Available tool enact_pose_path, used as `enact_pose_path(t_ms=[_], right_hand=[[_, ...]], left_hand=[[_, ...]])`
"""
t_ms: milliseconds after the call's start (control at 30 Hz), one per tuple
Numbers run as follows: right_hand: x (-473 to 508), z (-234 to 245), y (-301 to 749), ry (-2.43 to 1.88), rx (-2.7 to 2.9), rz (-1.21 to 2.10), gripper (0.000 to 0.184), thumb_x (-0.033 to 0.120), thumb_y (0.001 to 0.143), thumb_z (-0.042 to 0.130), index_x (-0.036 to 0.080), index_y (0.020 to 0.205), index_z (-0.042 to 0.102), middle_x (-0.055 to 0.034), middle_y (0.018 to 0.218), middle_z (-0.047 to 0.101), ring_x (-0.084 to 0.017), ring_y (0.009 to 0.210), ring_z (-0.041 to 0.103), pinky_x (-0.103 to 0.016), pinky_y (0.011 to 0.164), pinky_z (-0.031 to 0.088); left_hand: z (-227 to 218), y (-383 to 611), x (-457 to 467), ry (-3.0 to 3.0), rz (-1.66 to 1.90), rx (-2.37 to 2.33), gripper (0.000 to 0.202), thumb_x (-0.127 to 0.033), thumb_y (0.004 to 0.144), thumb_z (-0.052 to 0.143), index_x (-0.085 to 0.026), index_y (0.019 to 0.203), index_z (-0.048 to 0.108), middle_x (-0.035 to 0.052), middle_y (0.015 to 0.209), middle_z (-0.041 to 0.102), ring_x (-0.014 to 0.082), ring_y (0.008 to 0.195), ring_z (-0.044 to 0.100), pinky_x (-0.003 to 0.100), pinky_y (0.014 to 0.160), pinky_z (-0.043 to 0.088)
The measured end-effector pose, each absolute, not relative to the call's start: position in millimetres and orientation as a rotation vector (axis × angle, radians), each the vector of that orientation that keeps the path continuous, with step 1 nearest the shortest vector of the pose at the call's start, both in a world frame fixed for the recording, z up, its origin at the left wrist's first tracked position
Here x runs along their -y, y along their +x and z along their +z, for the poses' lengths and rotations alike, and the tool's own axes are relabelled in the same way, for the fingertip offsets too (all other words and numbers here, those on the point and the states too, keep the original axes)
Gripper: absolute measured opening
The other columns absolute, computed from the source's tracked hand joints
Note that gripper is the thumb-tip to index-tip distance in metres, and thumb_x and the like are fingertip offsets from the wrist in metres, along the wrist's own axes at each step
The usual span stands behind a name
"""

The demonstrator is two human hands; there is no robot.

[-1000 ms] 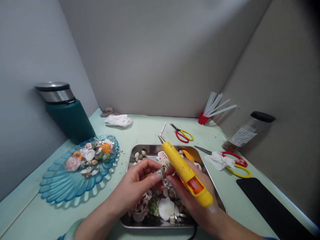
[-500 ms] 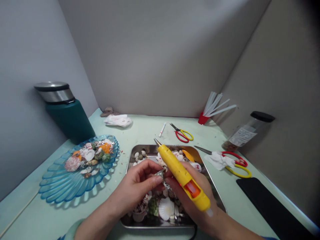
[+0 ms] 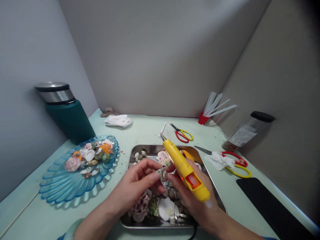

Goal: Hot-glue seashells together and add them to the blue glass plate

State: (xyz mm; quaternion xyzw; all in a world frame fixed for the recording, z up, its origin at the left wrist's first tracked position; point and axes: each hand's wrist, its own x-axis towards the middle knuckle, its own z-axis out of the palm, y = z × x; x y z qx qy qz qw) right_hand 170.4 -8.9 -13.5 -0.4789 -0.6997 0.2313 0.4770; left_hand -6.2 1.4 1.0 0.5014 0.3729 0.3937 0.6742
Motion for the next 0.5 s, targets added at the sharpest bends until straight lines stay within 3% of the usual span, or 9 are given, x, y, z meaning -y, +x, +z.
enact_pose_path(t_ms=[267, 500], right_hand=[[7.1, -15.5, 169.0, -1.167, 1.651, 0.537, 0.011, 0.029, 0.081, 0.060, 0.022, 0.090, 0.057, -0.0024, 0.082, 0.064, -0.020, 0.076, 0.063, -0.029, 0.062, 0.051], [9.4, 3.8, 168.5, -1.112, 1.644, 0.508, 0.012, 0.033, 0.083, 0.055, 0.024, 0.081, 0.062, -0.0038, 0.073, 0.067, -0.021, 0.062, 0.064, -0.030, 0.052, 0.053]], left_hand=[[0.3, -5.3, -0.6, 1.107, 0.895, -0.789, 0.022, -0.025, 0.078, 0.064, -0.018, 0.099, 0.060, 0.0036, 0.088, 0.068, 0.0144, 0.066, 0.068, 0.030, 0.068, 0.053], [5.8, -7.4, -2.9, 1.064, 0.936, -0.856, 0.024, -0.025, 0.072, 0.069, -0.017, 0.094, 0.064, 0.0017, 0.078, 0.068, 0.0134, 0.061, 0.066, 0.026, 0.062, 0.051]])
